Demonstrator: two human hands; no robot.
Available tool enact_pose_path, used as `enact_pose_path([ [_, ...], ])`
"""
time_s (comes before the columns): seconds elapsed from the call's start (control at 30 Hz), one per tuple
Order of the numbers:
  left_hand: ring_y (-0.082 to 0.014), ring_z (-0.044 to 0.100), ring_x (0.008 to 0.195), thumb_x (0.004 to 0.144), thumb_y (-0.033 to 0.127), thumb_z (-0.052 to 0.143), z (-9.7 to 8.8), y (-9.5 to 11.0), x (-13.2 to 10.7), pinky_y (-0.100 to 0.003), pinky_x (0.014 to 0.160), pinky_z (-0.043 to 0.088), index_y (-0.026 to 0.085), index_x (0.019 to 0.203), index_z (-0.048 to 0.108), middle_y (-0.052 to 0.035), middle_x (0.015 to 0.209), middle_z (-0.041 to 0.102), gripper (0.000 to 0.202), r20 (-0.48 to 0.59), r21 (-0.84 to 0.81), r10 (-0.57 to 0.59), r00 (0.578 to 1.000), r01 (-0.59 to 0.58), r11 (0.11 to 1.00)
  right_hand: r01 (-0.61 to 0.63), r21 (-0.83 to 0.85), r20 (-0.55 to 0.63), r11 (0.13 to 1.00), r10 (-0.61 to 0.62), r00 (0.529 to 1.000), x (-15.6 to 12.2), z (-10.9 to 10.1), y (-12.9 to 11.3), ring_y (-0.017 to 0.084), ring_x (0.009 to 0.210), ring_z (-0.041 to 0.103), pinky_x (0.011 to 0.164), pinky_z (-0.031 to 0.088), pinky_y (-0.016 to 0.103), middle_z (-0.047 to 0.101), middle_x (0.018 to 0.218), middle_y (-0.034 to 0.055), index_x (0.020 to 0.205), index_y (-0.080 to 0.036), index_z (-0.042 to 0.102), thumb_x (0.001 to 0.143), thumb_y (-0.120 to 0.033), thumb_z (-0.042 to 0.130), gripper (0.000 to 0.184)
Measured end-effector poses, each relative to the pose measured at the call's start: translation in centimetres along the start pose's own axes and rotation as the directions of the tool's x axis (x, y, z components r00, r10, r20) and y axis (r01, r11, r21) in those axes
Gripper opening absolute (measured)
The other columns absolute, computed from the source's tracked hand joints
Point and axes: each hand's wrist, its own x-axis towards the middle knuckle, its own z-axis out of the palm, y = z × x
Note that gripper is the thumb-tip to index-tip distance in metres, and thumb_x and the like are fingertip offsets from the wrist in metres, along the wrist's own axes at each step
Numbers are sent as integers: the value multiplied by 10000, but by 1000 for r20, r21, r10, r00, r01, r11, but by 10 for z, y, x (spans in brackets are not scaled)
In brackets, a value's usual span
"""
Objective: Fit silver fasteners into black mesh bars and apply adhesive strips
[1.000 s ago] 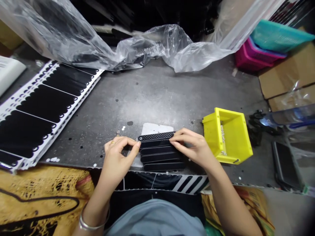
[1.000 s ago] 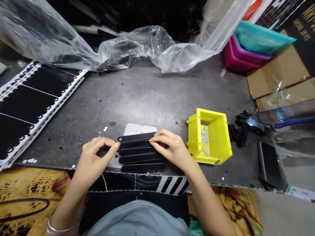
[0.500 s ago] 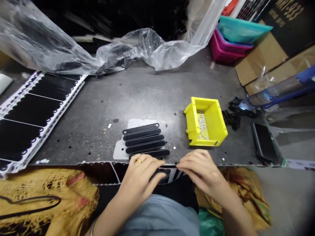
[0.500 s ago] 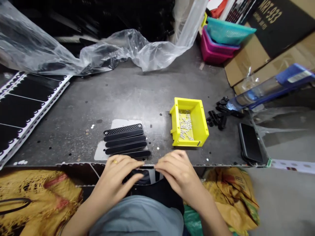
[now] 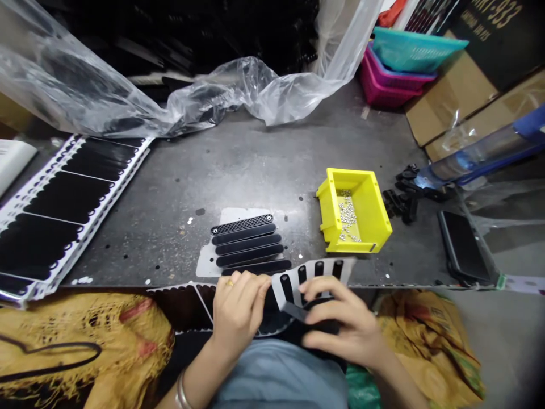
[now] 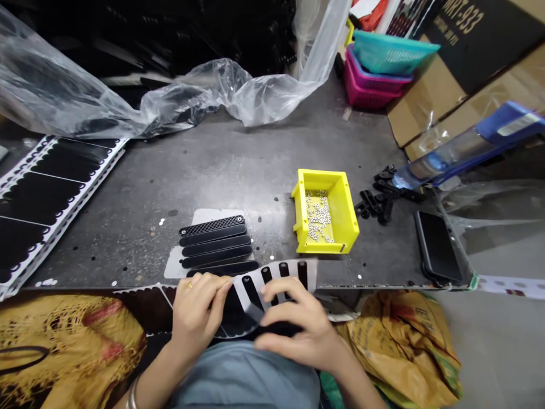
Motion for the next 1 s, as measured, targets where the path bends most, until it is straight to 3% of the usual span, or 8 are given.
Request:
enact_pose_path([
  [0.1,-150,623,717,986,107,626,10,-1,-4,-336,721,360,195,1184,664,-6,880,768,220,-62,82,128,990,-123,989,-184,316,-189,931,252,949,5,-23,-4,160,749,694,624,612,337,561,1099,46,1089,-292,620,968,-362,691,157],
  [0.2,-161,692,826,969,147,672,7,-2,-5,-337,823,405,231,1233,679,-10,946,779,278,-96,96,122,988,-113,989,-240,23,-301,970,236,924,37,-25,-5,151,786,668,617,590,293,571,1094,48,1175,-324,659,939,-190,698,275],
  [0.27,-185,703,911,963,173,684,-5,-9,-2,-368,915,399,269,1216,694,-14,985,775,271,-125,86,37,991,-27,996,-183,-262,-222,947,126,967,67,-13,-1,192,964,677,766,604,331,617,1133,69,1296,-330,666,965,-150,644,377],
  [0.37,-209,686,966,983,207,649,-30,-35,12,-403,956,388,289,1139,707,-12,1004,774,185,-197,43,-181,963,193,980,31,-388,24,921,-24,999,112,16,11,198,1057,687,867,578,362,690,1207,79,1466,-294,555,1027,-156,562,460],
  [0.43,-227,674,1000,1007,268,611,-45,-58,24,-420,970,389,287,1111,718,-15,1020,782,150,-191,11,-339,921,347,938,150,-387,164,910,-92,982,135,38,20,194,1053,697,861,547,363,736,1190,67,1347,-261,642,1053,-204,552,313],
  [0.53,-243,665,1043,1028,352,557,-54,-88,39,-435,996,386,289,1099,742,-8,1016,796,209,-59,-72,-493,868,489,869,250,-374,274,893,-151,950,157,63,32,184,972,691,834,506,363,769,1134,51,1096,-226,733,1064,-267,554,186],
  [0.67,-234,676,994,1019,372,532,-51,-101,46,-426,977,408,283,1002,769,5,930,799,254,52,-198,-544,838,542,816,244,-313,331,918,-135,934,168,74,40,178,931,641,842,499,361,768,1121,49,1079,-221,742,1064,-258,549,198],
  [1.0,-211,673,861,925,366,646,-45,-103,51,-424,945,415,279,850,766,21,856,775,167,27,-253,-570,821,557,791,244,-379,378,893,-91,921,170,71,37,208,949,626,842,505,390,753,1145,70,1097,-235,752,1052,-282,564,200],
])
